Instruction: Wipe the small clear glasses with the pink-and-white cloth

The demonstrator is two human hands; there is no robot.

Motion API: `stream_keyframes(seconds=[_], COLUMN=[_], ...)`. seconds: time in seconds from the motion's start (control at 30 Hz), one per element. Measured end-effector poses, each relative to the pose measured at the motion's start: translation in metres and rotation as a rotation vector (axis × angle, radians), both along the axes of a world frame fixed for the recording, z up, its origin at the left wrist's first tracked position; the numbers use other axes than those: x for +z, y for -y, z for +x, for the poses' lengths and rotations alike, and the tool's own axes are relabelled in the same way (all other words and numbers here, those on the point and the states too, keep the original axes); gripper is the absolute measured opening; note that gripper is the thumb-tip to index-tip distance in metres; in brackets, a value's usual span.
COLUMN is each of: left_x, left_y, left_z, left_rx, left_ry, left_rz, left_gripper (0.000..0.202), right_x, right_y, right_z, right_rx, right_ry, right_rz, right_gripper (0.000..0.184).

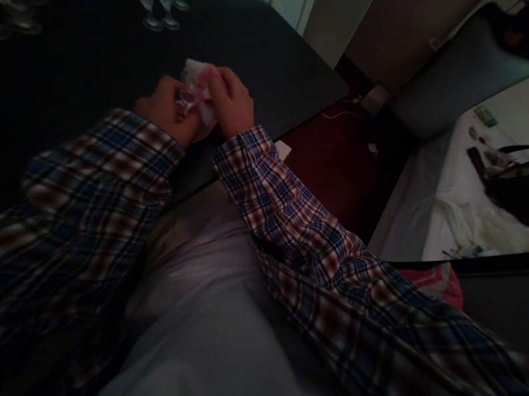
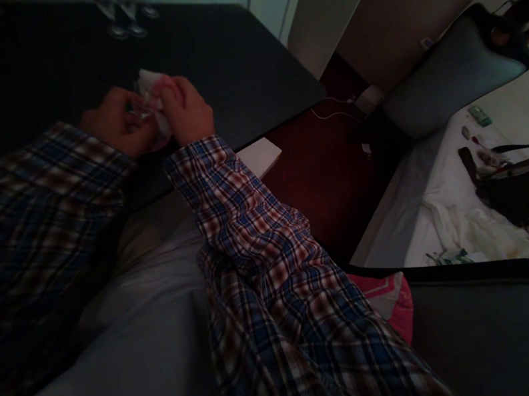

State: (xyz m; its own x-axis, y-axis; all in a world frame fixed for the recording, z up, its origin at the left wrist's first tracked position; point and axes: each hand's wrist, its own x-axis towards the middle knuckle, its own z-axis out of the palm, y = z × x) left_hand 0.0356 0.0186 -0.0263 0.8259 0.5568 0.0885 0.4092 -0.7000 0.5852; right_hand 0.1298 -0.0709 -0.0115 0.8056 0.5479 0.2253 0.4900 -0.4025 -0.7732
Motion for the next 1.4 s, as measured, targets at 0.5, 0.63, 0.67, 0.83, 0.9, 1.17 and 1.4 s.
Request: stream_keyframes(seconds=[0.5,0.63,0.67,0.83,0.9,1.17,1.4], left_x=[0.01,0.008,0.008,0.005,0.005,0.003,0.009], left_y=[0.005,0.005,0.005,0.005,0.004,0.001,0.008], left_z=[-0.003,-0.004,-0.004,-0.005,-0.005,-0.002,-0.006], left_rx=[-0.004,-0.013,-0.015,-0.007,-0.013,-0.013,0.018], left_ry=[-0.03,-0.001,0.016,0.017,0.022,-0.014,0.015], left_rz=[0.034,0.025,0.034,0.04,0.028,0.019,0.01], left_gripper=[0.047,0.046,0.046,0.046,0.047,0.047,0.044], right_x=[-0.004,-0.001,-0.001,-0.003,-0.004,-0.011,-0.012], right_y=[-0.001,0.0,-0.001,-0.002,-0.002,-0.003,-0.003], right_z=[0.003,0.0,0.0,0.0,0.002,0.009,0.009], right_rx=[0.005,0.003,0.007,-0.042,-0.03,0.0,0.013], right_ry=[-0.004,-0.006,-0.008,0.015,0.002,-0.007,-0.002], right_rz=[0.068,0.034,0.027,0.036,0.054,0.074,0.107], right_gripper=[0.021,0.021,0.02,0.021,0.022,0.023,0.025])
